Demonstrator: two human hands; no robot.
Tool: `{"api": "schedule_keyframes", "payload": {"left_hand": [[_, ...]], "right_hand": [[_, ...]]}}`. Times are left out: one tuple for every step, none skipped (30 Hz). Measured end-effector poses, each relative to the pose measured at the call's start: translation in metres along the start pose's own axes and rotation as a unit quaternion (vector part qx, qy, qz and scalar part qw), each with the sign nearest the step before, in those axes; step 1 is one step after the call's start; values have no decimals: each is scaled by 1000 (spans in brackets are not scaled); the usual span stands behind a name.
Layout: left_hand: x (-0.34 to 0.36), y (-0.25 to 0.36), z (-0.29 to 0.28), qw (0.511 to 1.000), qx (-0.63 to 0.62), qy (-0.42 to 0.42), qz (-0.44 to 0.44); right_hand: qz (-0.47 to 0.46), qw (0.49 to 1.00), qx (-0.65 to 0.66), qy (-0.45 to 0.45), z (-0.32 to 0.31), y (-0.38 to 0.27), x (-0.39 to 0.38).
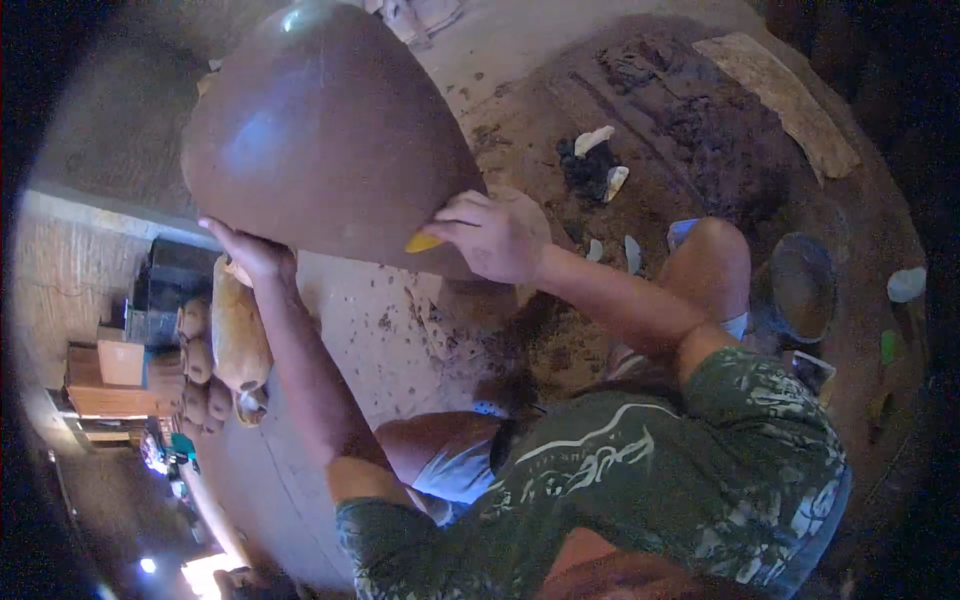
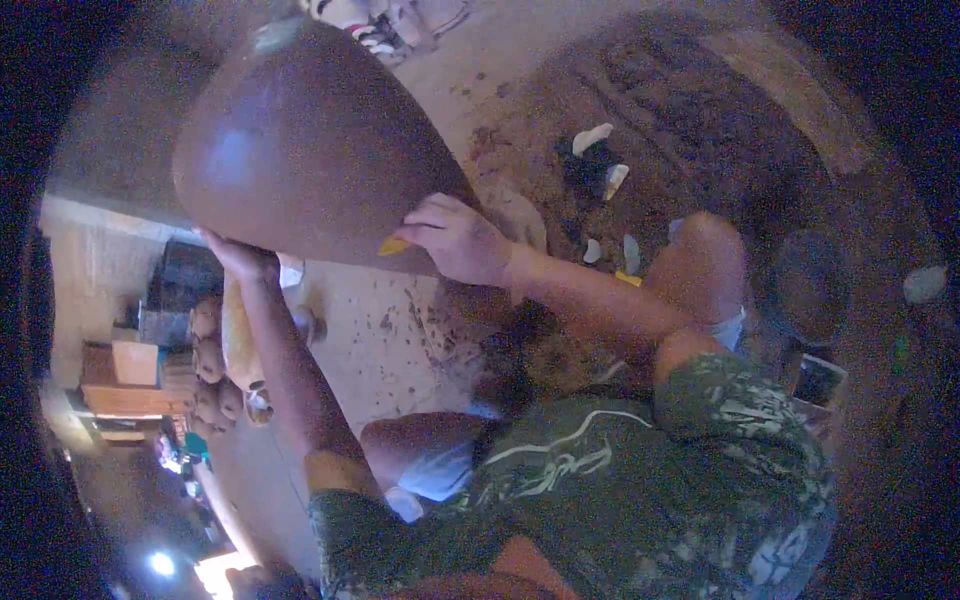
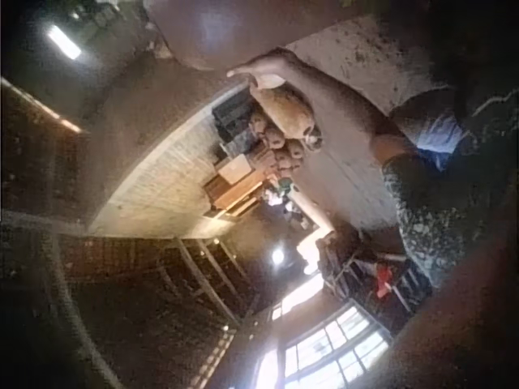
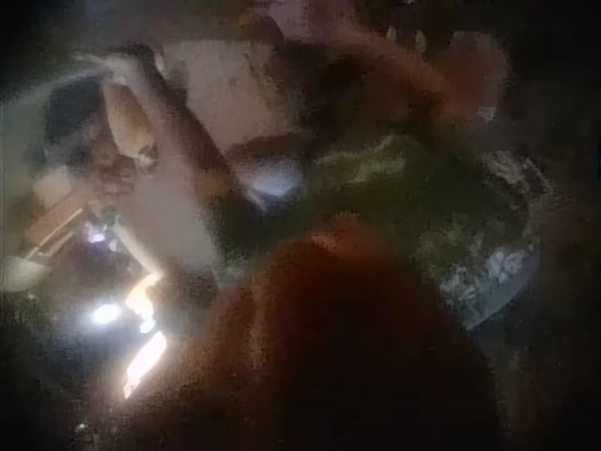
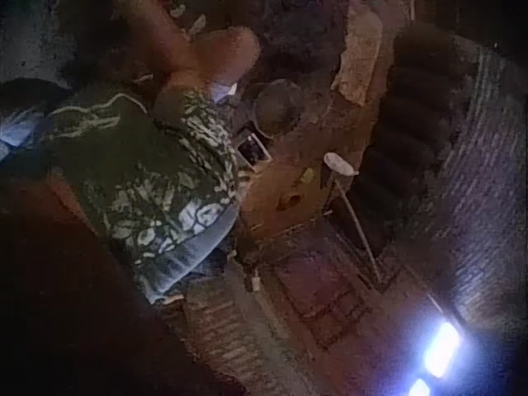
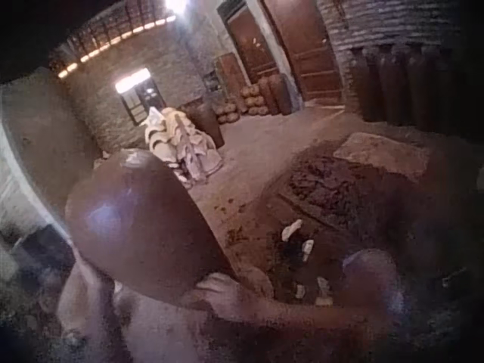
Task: The person uses a yellow rib tool to smooth the outer surface of a large clay vessel while it rotates on a wheel. The person works from the midsection up to the rim, applying pressure to remove irregularities.
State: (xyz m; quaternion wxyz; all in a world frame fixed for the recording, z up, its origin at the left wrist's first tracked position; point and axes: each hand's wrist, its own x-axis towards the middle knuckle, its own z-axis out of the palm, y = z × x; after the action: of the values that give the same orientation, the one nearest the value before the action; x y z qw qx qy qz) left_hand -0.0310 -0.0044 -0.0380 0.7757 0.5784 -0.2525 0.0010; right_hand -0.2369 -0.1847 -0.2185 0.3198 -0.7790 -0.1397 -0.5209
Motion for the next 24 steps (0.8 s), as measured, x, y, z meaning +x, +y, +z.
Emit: {"api": "schedule_keyframes", "payload": {"left_hand": [[-5, 2, -5, 1000, 3, 13, 0], [-5, 2, -7, 1000, 5, 26, -1], [3, -2, -12, 1000, 17, 5, 18], [10, -4, -31, 999, 33, -7, 34], [11, -9, -40, 998, 45, -22, 47], [9, -12, -32, 999, 11, -17, 34], [4, -12, -19, 999, -23, -14, 23], [3, -11, -11, 998, -56, -10, 14], [4, -13, -5, 998, -56, -17, 22], [4, -13, -6, 998, -51, -21, 29], [4, -14, -7, 998, -45, -24, 37], [5, -14, -7, 998, -40, -23, 36], [5, -15, -5, 999, -35, -22, 35], [5, -15, -4, 999, -30, -20, 34], [3, -15, -4, 999, -18, -15, 38], [-1, -11, -2, 999, -3, -11, 42], [-3, -8, -3, 999, 9, -5, 47], [-1, -5, -5, 999, 7, -3, 50], [-1, -7, -10, 999, 4, 2, 49], [-2, -6, -15, 999, 3, 6, 50], [-2, -11, -8, 999, 9, -4, 51], [-2, -16, -1, 998, 15, -16, 53], [-1, -20, 2, 998, 25, -22, 57], [0, -19, 2, 998, 23, -24, 56]], "right_hand": [[34, 998, 2, 43, -4, 3, 3], [69, 994, 5, 85, -10, 10, 9], [103, 986, 8, 128, -16, 18, 16], [263, 956, -2, 133, -22, 18, 37], [283, 946, 20, 159, -33, 24, 61], [301, 934, 35, 187, -42, 33, 81], [300, 935, 46, 183, -43, 37, 91], [299, 935, 58, 180, -42, 40, 102], [297, 936, 71, 177, -43, 41, 107], [269, 948, 38, 167, -39, 40, 106], [240, 958, 6, 156, -33, 39, 102], [211, 966, -27, 146, -28, 38, 97], [194, 970, -2, 146, -24, 39, 91], [177, 973, 24, 146, -22, 40, 84], [160, 975, 49, 146, -23, 43, 78], [164, 974, 16, 155, -26, 48, 79], [164, 973, -18, 163, -38, 55, 91], [164, 970, -51, 170, -48, 62, 106], [291, 947, -6, 136, -61, 56, 131], [413, 904, 41, 101, -67, 54, 154], [382, 919, 52, 82, -70, 76, 161], [350, 932, 62, 63, -72, 105, 165], [317, 944, 77, 42, -68, 124, 162], [310, 945, 76, 74, -57, 129, 153]]}}
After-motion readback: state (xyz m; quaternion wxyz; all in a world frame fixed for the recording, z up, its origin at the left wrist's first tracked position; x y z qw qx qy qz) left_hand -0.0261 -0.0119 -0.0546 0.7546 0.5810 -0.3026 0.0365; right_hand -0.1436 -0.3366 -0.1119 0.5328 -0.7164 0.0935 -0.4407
